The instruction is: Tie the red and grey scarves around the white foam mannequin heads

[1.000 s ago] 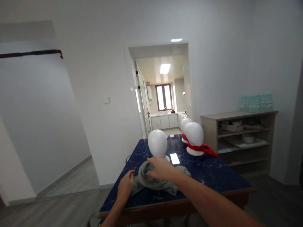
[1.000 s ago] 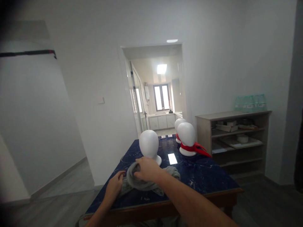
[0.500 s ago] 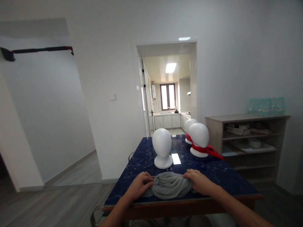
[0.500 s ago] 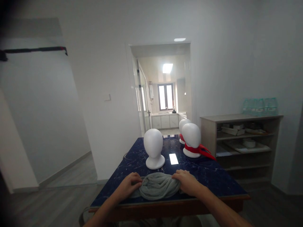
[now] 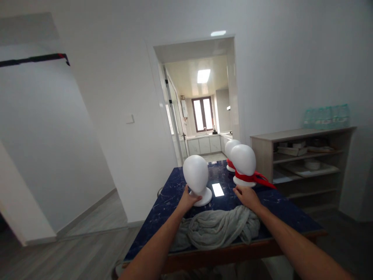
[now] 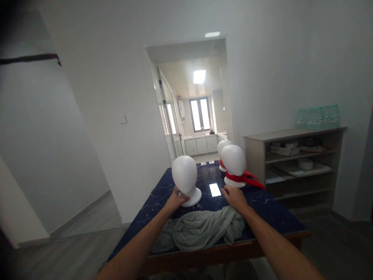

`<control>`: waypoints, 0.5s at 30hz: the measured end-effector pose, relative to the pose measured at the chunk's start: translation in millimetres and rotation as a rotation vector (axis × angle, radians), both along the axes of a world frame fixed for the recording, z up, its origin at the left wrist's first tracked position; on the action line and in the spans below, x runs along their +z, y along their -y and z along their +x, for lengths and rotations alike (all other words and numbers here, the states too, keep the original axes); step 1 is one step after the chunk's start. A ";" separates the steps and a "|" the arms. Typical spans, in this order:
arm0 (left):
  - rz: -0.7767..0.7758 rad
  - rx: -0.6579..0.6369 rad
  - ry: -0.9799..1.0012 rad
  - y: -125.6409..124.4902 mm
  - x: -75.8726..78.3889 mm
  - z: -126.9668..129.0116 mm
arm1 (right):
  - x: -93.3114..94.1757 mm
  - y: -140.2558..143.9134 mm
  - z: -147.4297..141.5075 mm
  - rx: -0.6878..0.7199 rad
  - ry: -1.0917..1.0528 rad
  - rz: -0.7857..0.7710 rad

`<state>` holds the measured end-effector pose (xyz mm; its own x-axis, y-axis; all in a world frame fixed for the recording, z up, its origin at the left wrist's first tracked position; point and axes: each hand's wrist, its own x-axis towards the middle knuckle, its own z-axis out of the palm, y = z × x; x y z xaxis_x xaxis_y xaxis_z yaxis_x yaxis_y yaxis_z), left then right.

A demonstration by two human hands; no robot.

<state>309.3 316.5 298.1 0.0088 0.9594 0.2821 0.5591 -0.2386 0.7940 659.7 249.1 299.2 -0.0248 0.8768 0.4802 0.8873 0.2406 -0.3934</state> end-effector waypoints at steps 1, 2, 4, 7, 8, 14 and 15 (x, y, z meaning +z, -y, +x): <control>0.032 -0.015 0.032 -4.8 -0.2 9.1 | -7.3 -3.0 -1.5 -0.018 -0.011 -0.007; 0.070 -0.034 0.060 -8.6 -0.7 17.2 | -13.1 -4.9 -2.3 -0.026 -0.027 -0.015; 0.129 -0.040 0.083 -15.1 -2.8 29.4 | -19.5 -6.7 -2.0 -0.014 -0.072 -0.030; 0.143 0.027 0.025 -27.6 -7.0 34.4 | -20.4 -8.4 1.0 0.014 -0.169 -0.031; 0.141 0.054 0.002 -33.6 -7.6 31.6 | -20.1 -9.3 1.8 0.013 -0.197 -0.031; 0.109 0.293 0.041 -90.9 16.4 -31.8 | -23.6 -18.1 1.2 -0.025 -0.259 -0.049; 0.128 0.335 0.080 -102.3 24.2 -46.3 | -24.5 -19.2 1.0 -0.033 -0.262 -0.056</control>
<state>263.0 418.8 322.3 -0.3272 0.8622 0.3867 0.5600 -0.1527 0.8143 660.7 268.3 274.7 0.1230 0.9004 0.4173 0.7606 0.1846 -0.6224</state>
